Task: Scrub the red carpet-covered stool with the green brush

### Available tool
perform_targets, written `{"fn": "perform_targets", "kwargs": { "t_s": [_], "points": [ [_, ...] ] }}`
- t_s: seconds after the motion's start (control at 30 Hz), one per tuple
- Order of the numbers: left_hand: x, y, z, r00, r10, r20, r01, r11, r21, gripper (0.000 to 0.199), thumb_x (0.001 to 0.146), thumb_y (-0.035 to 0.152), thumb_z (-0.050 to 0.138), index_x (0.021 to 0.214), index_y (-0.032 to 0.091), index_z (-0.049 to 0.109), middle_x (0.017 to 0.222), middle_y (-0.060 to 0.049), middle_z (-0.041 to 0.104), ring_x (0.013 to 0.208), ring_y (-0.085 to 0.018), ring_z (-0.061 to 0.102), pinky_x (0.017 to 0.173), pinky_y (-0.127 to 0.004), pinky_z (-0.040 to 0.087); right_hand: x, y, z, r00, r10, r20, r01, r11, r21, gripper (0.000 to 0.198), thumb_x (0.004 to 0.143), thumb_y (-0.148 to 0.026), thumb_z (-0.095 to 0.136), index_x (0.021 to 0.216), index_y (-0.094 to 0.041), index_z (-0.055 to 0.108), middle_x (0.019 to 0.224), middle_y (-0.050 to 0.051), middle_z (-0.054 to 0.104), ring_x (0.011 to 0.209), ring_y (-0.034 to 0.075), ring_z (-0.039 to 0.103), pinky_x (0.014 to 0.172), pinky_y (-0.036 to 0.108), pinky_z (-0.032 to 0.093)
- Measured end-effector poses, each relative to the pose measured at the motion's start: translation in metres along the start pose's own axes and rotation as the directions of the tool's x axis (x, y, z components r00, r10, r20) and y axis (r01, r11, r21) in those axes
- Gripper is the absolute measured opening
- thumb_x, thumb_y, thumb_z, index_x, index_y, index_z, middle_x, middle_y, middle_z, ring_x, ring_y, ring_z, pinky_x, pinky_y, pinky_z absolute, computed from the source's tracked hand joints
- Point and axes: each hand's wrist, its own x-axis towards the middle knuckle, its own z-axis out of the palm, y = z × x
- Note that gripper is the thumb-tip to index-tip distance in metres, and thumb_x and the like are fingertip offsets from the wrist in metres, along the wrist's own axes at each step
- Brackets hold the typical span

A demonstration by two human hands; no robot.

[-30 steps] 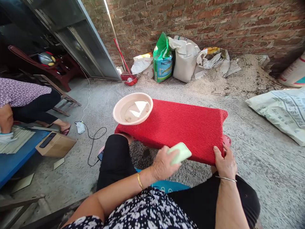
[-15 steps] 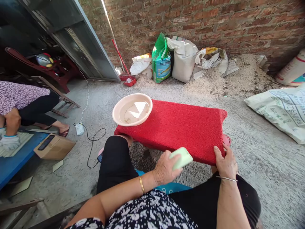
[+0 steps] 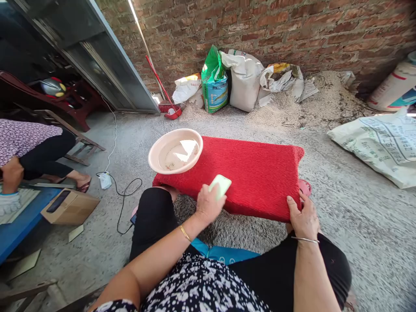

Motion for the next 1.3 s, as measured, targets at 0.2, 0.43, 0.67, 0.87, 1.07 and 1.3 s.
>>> {"fn": "perform_targets", "kwargs": {
  "t_s": [0.2,0.43,0.67,0.87,1.07,1.3],
  "points": [
    [-0.043,0.054,0.002,0.886,0.424,0.188,-0.371,0.891,-0.261,0.054,0.081,0.057,0.057,0.128,0.031,0.054,0.097,-0.005,0.047,0.085,-0.019,0.051,0.08,-0.034,0.047,-0.002,-0.002,-0.001,1.0,-0.005,-0.022,0.005,1.0,0.012,0.075,0.077,-0.07,0.045,0.131,-0.019,0.054,0.122,0.016,0.059,0.108,0.035,0.054,0.094,0.052,0.04],
    [0.018,-0.024,-0.017,0.996,-0.053,-0.069,0.048,0.997,-0.067,0.05,0.086,0.045,0.055,0.13,0.022,0.054,0.097,-0.008,0.048,0.091,-0.021,0.053,0.087,-0.035,0.046,-0.001,-0.002,-0.001,1.0,0.001,0.004,-0.001,1.0,0.017,0.074,0.077,-0.068,0.047,0.132,-0.02,0.053,0.127,0.017,0.056,0.113,0.036,0.053,0.096,0.052,0.039],
    [-0.005,0.01,0.0,0.996,0.086,0.032,-0.087,0.996,0.018,0.052,0.084,0.05,0.056,0.129,0.024,0.054,0.097,-0.008,0.048,0.087,-0.022,0.052,0.082,-0.037,0.046,-0.001,-0.001,-0.001,0.999,0.032,0.014,-0.032,0.999,0.012,0.073,0.077,-0.067,0.047,0.134,-0.021,0.052,0.13,0.017,0.055,0.115,0.037,0.053,0.098,0.053,0.038],
    [-0.037,0.049,0.002,0.869,0.478,0.132,-0.457,0.875,-0.16,0.055,0.082,0.057,0.055,0.129,0.029,0.053,0.098,-0.007,0.048,0.087,-0.021,0.05,0.081,-0.035,0.046,-0.002,-0.001,0.0,1.0,0.01,-0.01,-0.01,1.0,0.011,0.075,0.077,-0.069,0.046,0.131,-0.018,0.053,0.125,0.017,0.058,0.112,0.036,0.054,0.096,0.053,0.039],
    [0.028,-0.019,-0.016,0.997,-0.045,-0.068,0.044,0.999,-0.009,0.05,0.088,0.047,0.052,0.131,0.022,0.053,0.098,-0.009,0.049,0.092,-0.023,0.053,0.085,-0.035,0.046,-0.001,-0.001,0.0,1.0,0.015,0.002,-0.015,1.0,0.008,0.072,0.078,-0.068,0.046,0.132,-0.02,0.052,0.127,0.016,0.056,0.112,0.035,0.053,0.096,0.052,0.039],
    [-0.003,0.021,0.006,0.992,0.125,0.016,-0.126,0.986,0.105,0.055,0.085,0.049,0.053,0.132,0.021,0.051,0.099,-0.011,0.049,0.091,-0.025,0.051,0.082,-0.04,0.046,0.001,0.001,0.0,0.999,0.036,0.022,-0.037,0.999,0.014,0.073,0.077,-0.067,0.048,0.133,-0.021,0.052,0.13,0.016,0.055,0.115,0.036,0.052,0.098,0.053,0.038]
  ]
}}
